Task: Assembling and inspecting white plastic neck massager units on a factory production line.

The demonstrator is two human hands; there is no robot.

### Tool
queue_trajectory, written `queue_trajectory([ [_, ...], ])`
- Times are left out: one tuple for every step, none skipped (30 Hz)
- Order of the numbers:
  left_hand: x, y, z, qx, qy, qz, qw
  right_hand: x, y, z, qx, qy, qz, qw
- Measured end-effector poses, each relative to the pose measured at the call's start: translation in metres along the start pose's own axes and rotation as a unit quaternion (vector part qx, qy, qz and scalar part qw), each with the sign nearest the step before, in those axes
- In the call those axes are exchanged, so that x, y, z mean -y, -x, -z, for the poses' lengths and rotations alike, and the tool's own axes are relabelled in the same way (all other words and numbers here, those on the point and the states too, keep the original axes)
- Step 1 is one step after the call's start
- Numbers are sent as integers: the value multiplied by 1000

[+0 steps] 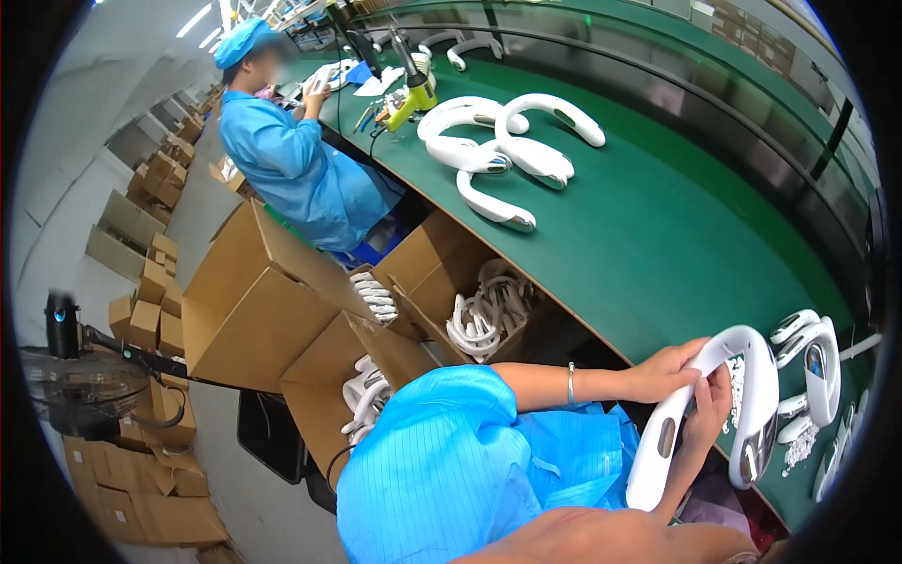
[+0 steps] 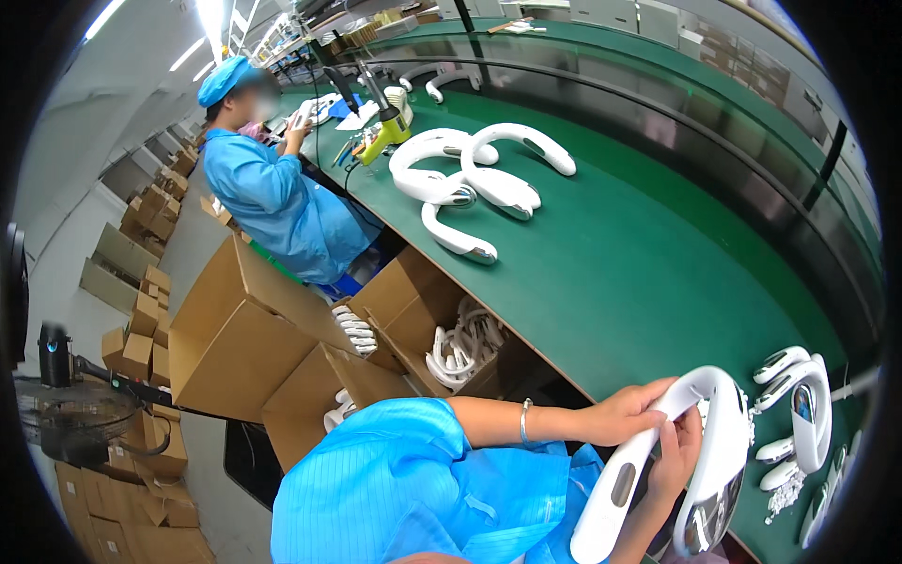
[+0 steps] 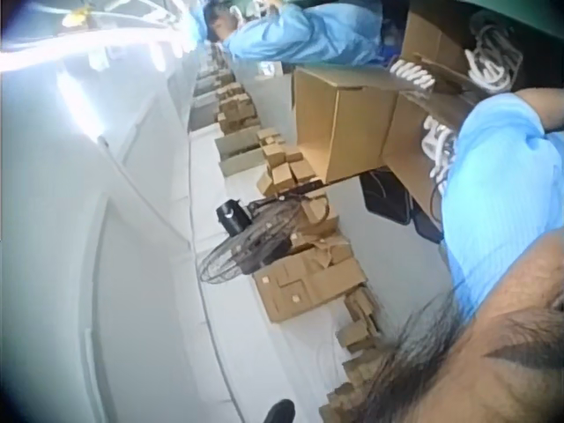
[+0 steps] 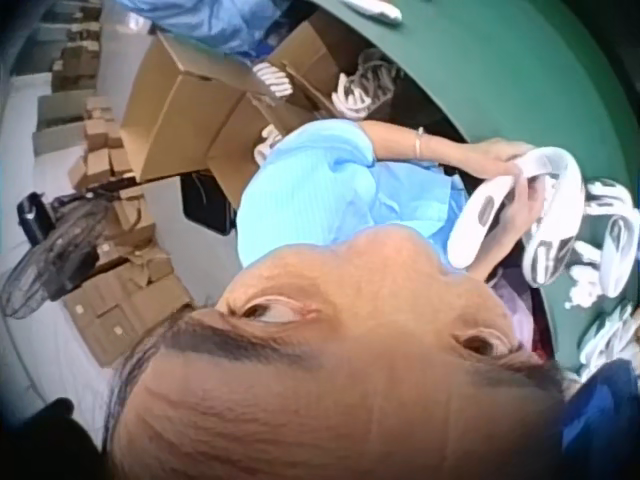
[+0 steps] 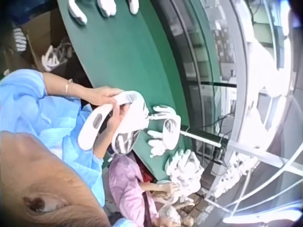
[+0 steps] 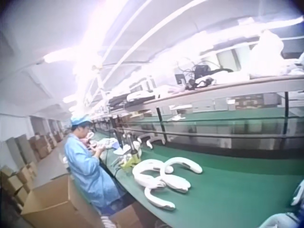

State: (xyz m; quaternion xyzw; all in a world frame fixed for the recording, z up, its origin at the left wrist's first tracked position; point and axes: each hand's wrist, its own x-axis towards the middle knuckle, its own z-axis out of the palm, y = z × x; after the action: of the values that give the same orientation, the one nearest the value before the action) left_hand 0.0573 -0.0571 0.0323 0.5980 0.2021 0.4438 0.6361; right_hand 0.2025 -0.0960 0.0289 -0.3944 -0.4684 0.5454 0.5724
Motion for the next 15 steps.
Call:
queue_trajectory([
  [0, 0, -1, -2, 16, -16, 1000, 0, 1, -1, -10, -3, 8, 1000],
  [-1, 0, -2, 1, 22, -4, 1000, 2, 1, -4, -19, -7, 16, 1000],
  [0, 0, -4, 1, 38, -7, 999, 7, 3, -11, -42, -2, 13, 999],
  [0, 1, -5, 0, 55, -10, 998, 8, 4, -14, -38, -3, 14, 999],
  [0, 2, -5, -3, 52, -12, 999, 9, 5, -17, -50, -11, 14, 999],
  [-4, 4, -7, -11, 27, -6, 1000, 12, 7, -18, -62, -18, 14, 998],
  [-7, 6, -9, -18, 2, 0, 1000, 20, 6, -24, -47, 7, 22, 999],
  [-5, 7, -9, -21, 0, -1, 1000, 20, 6, -22, -43, 6, 22, 999],
  [-3, 7, -10, -43, 4, -8, 999, 19, 6, -20, -32, 36, 13, 999],
  [0, 8, -11, -64, 9, -14, 998, 19, 5, -18, -22, 65, 4, 998],
  [5, 7, -12, -67, 8, -16, 998, 20, 5, -22, -31, 31, -14, 999],
  [9, 6, -12, -75, 30, -21, 997, 20, 5, -22, -30, 31, -15, 999],
  [12, 6, -12, -83, 51, -25, 995, 21, 5, -20, -15, 21, -32, 999],
  [15, 7, -11, -83, 51, -24, 995, 21, 5, -19, 1, 11, -48, 999],
  [10, 9, -8, -65, 38, -13, 997, 17, 4, -16, 3, 12, -49, 999],
])
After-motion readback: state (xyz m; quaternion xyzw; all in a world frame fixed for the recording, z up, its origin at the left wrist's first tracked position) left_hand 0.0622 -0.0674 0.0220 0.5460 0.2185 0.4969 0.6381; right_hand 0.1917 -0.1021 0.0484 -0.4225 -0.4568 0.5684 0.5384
